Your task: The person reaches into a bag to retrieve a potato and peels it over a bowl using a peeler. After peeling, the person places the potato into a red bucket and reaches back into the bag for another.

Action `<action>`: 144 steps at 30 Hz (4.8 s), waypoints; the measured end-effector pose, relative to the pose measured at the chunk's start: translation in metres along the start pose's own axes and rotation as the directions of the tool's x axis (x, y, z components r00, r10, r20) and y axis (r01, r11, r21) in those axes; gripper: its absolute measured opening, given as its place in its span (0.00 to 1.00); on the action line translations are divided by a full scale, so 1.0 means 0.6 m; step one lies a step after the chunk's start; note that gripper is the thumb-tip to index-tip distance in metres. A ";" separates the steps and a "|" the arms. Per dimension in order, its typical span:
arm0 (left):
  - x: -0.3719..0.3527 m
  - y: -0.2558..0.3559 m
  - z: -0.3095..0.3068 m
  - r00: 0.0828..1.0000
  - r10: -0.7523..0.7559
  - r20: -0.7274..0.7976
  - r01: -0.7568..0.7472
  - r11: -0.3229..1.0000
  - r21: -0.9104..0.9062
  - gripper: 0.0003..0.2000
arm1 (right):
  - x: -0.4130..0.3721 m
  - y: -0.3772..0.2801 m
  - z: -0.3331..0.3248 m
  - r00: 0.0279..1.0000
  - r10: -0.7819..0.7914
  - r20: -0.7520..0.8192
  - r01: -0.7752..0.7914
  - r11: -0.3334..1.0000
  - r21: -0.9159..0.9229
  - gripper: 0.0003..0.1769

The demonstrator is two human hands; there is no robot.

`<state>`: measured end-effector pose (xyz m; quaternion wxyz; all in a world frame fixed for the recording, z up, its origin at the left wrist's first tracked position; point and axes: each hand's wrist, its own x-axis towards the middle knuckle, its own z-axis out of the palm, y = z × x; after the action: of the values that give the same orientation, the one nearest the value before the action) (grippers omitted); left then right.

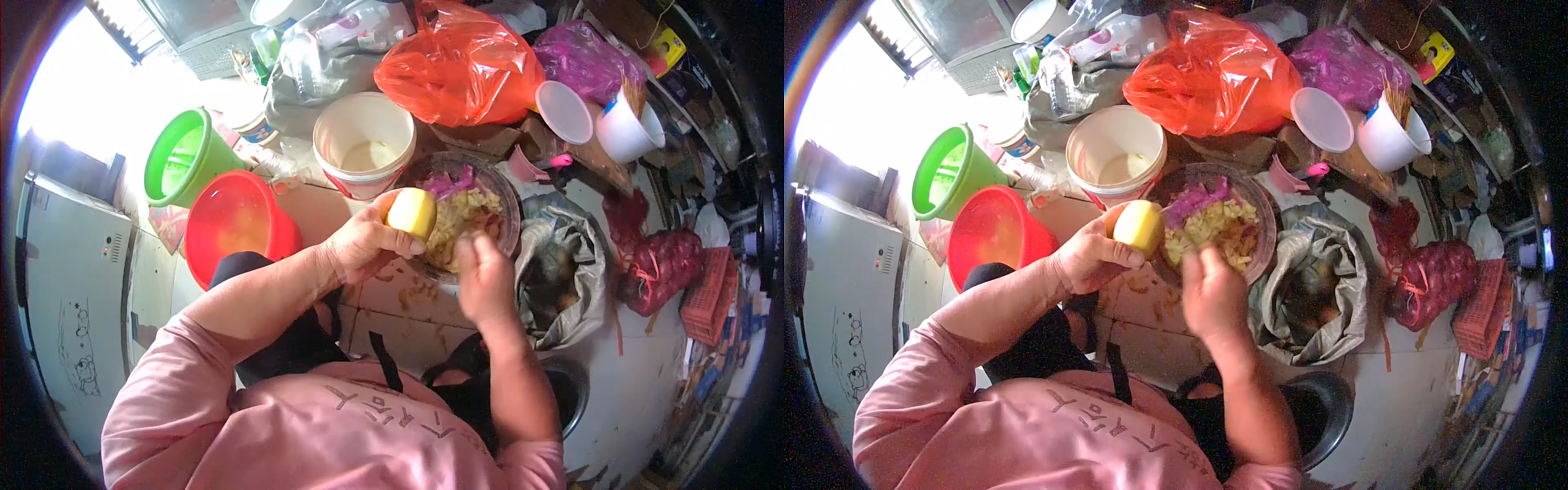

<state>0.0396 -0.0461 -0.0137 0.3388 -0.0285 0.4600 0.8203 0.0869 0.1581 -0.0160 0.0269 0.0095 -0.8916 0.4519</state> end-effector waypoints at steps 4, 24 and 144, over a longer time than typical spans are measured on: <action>-0.002 0.003 0.007 0.998 -0.061 -0.026 0.060 0.998 -0.017 0.33 | -0.022 -0.018 0.019 0.976 -0.218 0.007 0.217 0.972 -0.093 0.14; -0.008 0.000 0.008 0.924 -0.086 0.371 0.072 0.996 0.053 0.49 | 0.028 0.027 -0.006 0.972 0.230 0.045 -0.220 0.962 -0.164 0.18; 0.010 -0.020 0.001 1.000 0.003 0.024 -0.009 0.964 0.266 0.31 | -0.007 0.012 0.024 0.865 0.350 0.361 -0.485 0.396 0.780 0.14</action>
<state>0.0421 -0.0384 -0.0247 0.3426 0.0283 0.5619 0.7524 0.0903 0.1508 -0.0308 -0.1573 -0.1712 -0.5255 0.8184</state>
